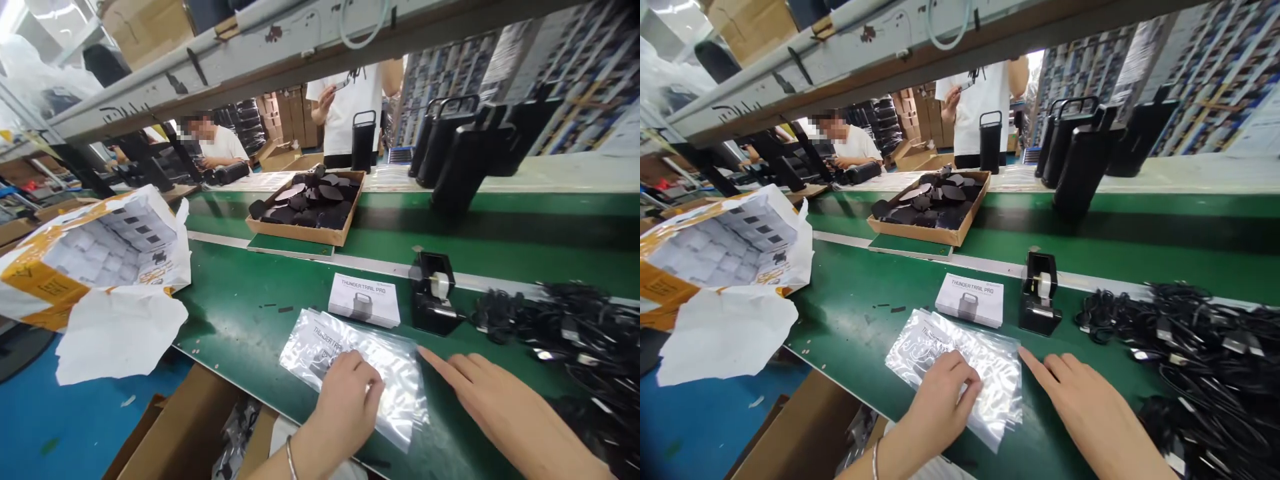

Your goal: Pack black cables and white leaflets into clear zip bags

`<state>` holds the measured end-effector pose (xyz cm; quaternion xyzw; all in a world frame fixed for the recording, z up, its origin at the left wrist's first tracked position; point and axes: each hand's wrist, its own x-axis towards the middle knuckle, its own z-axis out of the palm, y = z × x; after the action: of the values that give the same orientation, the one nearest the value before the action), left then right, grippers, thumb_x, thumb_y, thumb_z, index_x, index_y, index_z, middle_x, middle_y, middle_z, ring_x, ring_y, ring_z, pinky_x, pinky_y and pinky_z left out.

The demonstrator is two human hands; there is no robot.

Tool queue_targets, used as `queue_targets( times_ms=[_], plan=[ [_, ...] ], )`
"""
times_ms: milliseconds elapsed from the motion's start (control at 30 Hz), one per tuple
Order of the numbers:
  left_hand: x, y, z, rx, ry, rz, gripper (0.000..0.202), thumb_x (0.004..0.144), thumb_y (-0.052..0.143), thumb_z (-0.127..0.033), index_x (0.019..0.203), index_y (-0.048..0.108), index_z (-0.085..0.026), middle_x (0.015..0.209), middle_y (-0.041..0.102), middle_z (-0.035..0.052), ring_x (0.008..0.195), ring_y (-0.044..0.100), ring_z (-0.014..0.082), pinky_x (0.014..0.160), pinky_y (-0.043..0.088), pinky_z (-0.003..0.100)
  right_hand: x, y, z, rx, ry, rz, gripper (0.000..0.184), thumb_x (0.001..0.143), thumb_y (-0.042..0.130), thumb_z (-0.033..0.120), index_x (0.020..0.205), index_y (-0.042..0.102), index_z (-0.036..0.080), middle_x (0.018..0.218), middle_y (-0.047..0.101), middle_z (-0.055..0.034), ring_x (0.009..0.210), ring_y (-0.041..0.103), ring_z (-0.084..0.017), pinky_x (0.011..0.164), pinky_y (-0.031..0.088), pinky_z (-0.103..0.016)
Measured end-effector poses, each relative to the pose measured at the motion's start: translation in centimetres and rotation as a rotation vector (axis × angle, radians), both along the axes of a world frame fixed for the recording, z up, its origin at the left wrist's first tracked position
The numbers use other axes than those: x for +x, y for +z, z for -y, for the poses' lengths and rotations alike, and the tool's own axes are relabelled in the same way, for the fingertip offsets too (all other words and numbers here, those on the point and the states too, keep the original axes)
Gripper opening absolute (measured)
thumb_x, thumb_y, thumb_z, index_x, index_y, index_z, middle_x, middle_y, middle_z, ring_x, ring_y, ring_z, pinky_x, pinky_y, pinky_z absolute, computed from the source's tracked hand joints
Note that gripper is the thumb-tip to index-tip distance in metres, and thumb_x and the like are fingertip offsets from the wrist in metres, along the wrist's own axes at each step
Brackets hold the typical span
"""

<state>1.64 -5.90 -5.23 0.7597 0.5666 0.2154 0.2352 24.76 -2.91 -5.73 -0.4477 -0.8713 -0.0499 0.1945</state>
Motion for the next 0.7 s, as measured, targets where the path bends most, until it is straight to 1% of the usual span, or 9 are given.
queue_targets(
  times_ms=[33,100,167,233,333,433,533,600,700],
  plan=[
    [0.0,0.1,0.0,-0.010,0.012,0.017,0.013,0.083,0.051,-0.009,0.078,0.059,-0.017,0.084,0.060,0.0057,0.082,0.056,0.0214,0.073,0.045,0.034,-0.5,0.4,0.4,-0.109,-0.005,-0.110,0.039,0.083,0.045,0.020,0.118,0.061,0.028,0.077,0.068,-0.0034,0.062,0.063,-0.018,0.057,0.054,-0.029],
    [0.0,0.4,0.0,-0.034,0.038,0.067,0.012,0.084,0.050,-0.011,0.078,0.058,-0.018,0.082,0.059,0.0046,0.080,0.055,0.0201,0.071,0.044,0.032,-1.5,1.0,1.3,-0.351,-0.114,-0.462,0.034,0.085,0.050,0.034,0.117,0.061,0.027,0.083,0.070,-0.0033,0.064,0.066,-0.018,0.056,0.056,-0.026],
    [0.0,0.5,0.0,-0.054,0.061,0.134,0.013,0.085,0.048,-0.012,0.077,0.057,-0.018,0.079,0.058,0.0035,0.076,0.055,0.0186,0.068,0.042,0.030,-2.5,1.3,2.1,-0.529,-0.272,-0.850,0.035,0.081,0.057,0.045,0.108,0.064,0.024,0.084,0.071,-0.0032,0.063,0.068,-0.017,0.055,0.057,-0.024],
    [0.1,0.6,0.1,-0.067,0.081,0.215,0.015,0.086,0.047,-0.014,0.075,0.055,-0.019,0.077,0.057,0.0028,0.074,0.054,0.0174,0.067,0.041,0.029,-3.9,1.2,2.7,-0.660,-0.360,-1.150,0.039,0.074,0.064,0.049,0.100,0.066,0.021,0.079,0.072,-0.0036,0.063,0.069,-0.019,0.057,0.059,-0.025],
    [0.2,0.5,0.2,-0.097,0.132,0.348,0.015,0.088,0.045,-0.019,0.076,0.054,-0.019,0.077,0.055,0.0024,0.073,0.052,0.0166,0.067,0.041,0.028,-5.9,0.7,3.1,-0.729,-0.442,-1.425,0.039,0.065,0.074,0.046,0.093,0.066,0.020,0.083,0.074,-0.0044,0.072,0.070,-0.022,0.065,0.060,-0.028],
    [0.3,0.3,0.4,-0.117,0.178,0.461,0.016,0.090,0.044,-0.023,0.077,0.053,-0.019,0.077,0.054,0.0019,0.073,0.052,0.0164,0.068,0.041,0.028,-7.4,-0.1,3.3,-0.704,-0.540,-1.623,0.037,0.061,0.077,0.045,0.086,0.063,0.021,0.084,0.074,-0.0040,0.074,0.071,-0.022,0.069,0.060,-0.029],
    [0.5,0.3,0.6,-0.086,0.179,0.542,0.018,0.091,0.044,-0.025,0.077,0.053,-0.019,0.077,0.052,0.0014,0.074,0.051,0.0162,0.069,0.041,0.028,-8.4,-0.9,3.6,-0.723,-0.566,-1.607,0.035,0.063,0.075,0.047,0.082,0.063,0.021,0.082,0.074,-0.0066,0.072,0.070,-0.024,0.069,0.059,-0.037],
    [0.6,0.5,0.6,-0.057,0.171,0.577,0.018,0.091,0.044,-0.025,0.077,0.053,-0.019,0.077,0.051,0.0011,0.074,0.050,0.0159,0.069,0.040,0.027,-8.9,-1.3,3.9,-0.678,-0.536,-1.429,0.032,0.066,0.072,0.049,0.081,0.067,0.020,0.092,0.073,-0.0102,0.080,0.068,-0.027,0.074,0.057,-0.042],
    [0.8,1.0,0.5,-0.029,0.177,0.610,0.019,0.091,0.045,-0.026,0.075,0.052,-0.019,0.076,0.050,0.0007,0.072,0.049,0.0153,0.067,0.040,0.026,-9.3,-1.5,4.2,-0.543,-0.423,-1.045,0.031,0.078,0.058,0.050,0.076,0.074,0.023,0.109,0.066,-0.0116,0.103,0.058,-0.032,0.088,0.048,-0.049]
  ],
)
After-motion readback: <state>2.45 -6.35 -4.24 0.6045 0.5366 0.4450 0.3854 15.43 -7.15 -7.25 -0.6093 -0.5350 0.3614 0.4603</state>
